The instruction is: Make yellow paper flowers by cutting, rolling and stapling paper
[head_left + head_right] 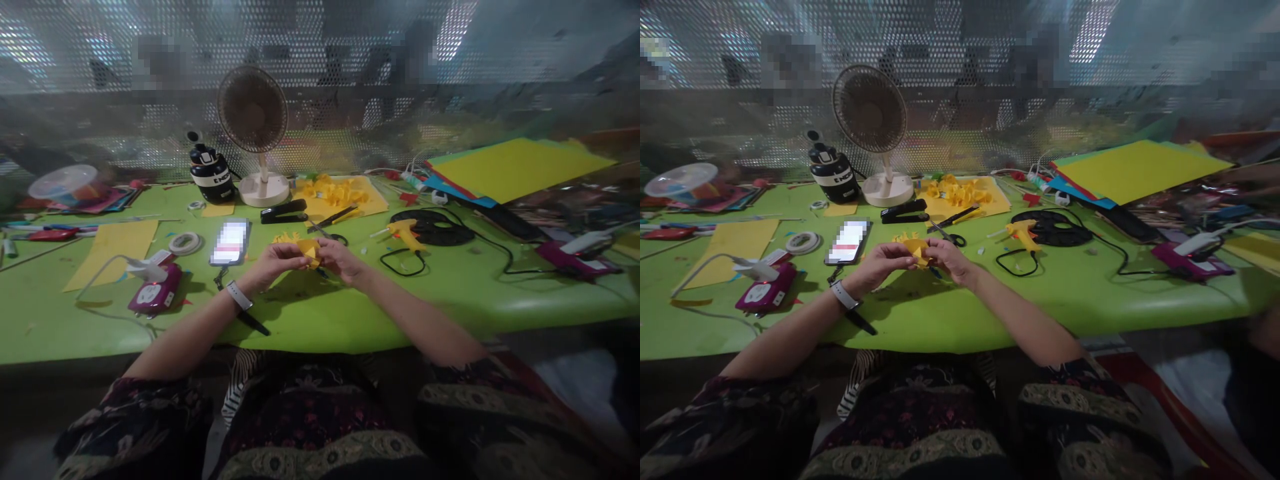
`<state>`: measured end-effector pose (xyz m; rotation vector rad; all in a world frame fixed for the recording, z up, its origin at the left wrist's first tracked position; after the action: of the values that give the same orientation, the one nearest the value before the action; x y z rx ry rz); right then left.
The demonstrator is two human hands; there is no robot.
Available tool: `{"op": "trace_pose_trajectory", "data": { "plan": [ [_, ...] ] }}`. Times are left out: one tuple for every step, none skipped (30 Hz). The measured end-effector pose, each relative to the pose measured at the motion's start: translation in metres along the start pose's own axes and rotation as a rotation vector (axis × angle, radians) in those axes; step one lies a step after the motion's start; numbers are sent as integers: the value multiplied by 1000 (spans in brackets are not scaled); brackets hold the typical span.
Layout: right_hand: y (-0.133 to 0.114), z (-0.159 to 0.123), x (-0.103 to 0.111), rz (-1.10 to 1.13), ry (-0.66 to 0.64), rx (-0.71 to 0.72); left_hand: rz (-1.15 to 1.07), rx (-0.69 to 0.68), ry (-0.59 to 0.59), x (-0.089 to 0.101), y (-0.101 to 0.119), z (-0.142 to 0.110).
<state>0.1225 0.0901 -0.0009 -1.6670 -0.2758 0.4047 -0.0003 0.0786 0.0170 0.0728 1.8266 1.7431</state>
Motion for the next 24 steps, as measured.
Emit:
{"op": "trace_pose_trajectory", "data": {
  "plan": [
    [0, 0, -2, 3, -14, -2, 9, -10, 6, 0, 1, 0],
    [0, -1, -3, 5, -24, -4, 20, -18, 19, 1, 1, 0],
    [0, -1, -5, 6, -33, -8, 31, -24, 39, 2, 1, -1],
    [1, 0, -6, 7, -38, -13, 42, -26, 59, 3, 1, -1],
    [2, 0, -6, 8, -38, -14, 53, -27, 73, 4, 1, -1],
    [2, 0, -7, 11, -36, -14, 63, -30, 82, 5, 0, -1],
    [3, 1, -7, 14, -35, -13, 72, -33, 84, 5, 0, -1],
    [3, 1, -8, 17, -35, -12, 81, -37, 84, 6, 0, -1],
    [4, 1, -8, 20, -38, -10, 89, -40, 82, 6, -1, -1],
    [4, 1, -9, 22, -40, -9, 97, -42, 81, 6, -1, -1],
    [4, 1, -9, 20, -43, -11, 104, -43, 81, 7, -2, -1],
    [4, 1, -10, 14, -44, -14, 110, -43, 79, 7, -2, -1],
    [4, 1, -10, 7, -42, -15, 115, -44, 78, 7, -3, -1],
    [4, 1, -9, -2, -40, -14, 120, -45, 77, 7, -3, -1],
    [3, 1, -9, -11, -38, -12, 123, -48, 78, 7, -3, -1],
    [3, 2, -9, -20, -39, -8, 126, -51, 83, 7, -2, -1],
    [2, 2, -9, -28, -45, -2, 126, -55, 91, 8, -2, -1],
    [0, 2, -8, -36, -51, 6, 124, -58, 101, 8, -1, -1],
    [-2, 1, -8, -47, -51, 18, 121, -61, 109, 8, 0, -1],
    [-4, 1, -6, -65, -41, 38, 121, -58, 111, 9, 0, -1],
    [-8, 0, -4, -95, -21, 68, 124, -50, 109, 8, 0, -1],
    [-12, -2, -2, -141, 6, 107, 130, -38, 103, 8, -1, -1],
    [-17, -4, -1, -202, 37, 149, 136, -26, 97, 8, -2, -1],
    [-21, -6, 0, -277, 68, 191, 141, -15, 93, 8, -3, -1]
  ]
}}
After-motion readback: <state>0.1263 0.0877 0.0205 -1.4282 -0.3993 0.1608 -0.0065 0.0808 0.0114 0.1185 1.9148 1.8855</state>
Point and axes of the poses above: each hand's wrist, its own z-axis towards the middle knuckle, its own x-axis out of the back of the hand, y = z × x, the point moved 8 cm from there along z, towards the middle knuckle, and after that the axes turned 11 degrees about -z, right-handed, at the moved point
